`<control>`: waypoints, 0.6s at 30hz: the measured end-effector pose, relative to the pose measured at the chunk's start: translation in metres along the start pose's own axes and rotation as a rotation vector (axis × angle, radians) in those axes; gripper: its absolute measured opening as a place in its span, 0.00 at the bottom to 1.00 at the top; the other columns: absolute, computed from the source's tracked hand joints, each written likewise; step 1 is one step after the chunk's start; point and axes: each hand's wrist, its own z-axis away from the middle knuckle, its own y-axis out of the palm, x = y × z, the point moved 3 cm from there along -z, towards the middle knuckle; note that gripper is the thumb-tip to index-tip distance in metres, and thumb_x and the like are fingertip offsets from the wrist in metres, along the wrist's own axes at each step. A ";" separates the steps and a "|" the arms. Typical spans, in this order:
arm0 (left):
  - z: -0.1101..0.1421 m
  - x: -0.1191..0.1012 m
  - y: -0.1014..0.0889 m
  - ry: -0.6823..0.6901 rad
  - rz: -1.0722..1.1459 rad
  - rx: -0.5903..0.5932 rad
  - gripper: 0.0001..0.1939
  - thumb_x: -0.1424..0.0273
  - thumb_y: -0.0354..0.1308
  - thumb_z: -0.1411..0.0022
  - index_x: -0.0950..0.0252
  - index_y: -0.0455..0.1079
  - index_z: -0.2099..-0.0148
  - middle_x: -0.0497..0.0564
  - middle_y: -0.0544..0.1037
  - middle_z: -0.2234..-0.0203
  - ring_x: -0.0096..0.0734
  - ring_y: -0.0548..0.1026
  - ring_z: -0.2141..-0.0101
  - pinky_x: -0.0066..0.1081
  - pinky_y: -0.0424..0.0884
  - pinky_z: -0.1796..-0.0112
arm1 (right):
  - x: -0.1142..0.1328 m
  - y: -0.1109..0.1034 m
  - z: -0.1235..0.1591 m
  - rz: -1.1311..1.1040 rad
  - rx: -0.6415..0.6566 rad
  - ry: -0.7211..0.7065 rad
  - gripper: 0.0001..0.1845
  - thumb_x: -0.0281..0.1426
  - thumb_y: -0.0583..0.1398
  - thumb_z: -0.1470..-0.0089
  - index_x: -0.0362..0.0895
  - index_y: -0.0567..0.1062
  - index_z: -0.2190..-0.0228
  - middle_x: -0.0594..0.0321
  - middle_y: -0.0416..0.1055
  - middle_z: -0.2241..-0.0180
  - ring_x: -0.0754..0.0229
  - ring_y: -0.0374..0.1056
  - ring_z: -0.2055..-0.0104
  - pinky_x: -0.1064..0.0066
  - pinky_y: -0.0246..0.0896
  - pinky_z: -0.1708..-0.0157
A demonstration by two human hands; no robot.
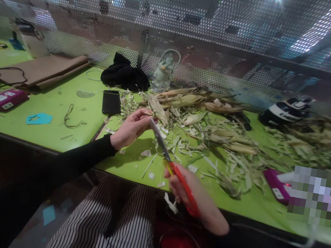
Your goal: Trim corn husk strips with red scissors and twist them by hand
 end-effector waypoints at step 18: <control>-0.002 0.005 -0.009 -0.107 -0.050 -0.007 0.18 0.73 0.73 0.49 0.64 0.71 0.58 0.48 0.83 0.67 0.27 0.81 0.64 0.29 0.73 0.58 | 0.012 -0.067 -0.032 0.841 -0.710 -0.269 0.16 0.40 0.54 0.39 0.44 0.77 0.61 0.48 0.78 0.60 0.45 0.73 0.58 0.55 0.65 0.56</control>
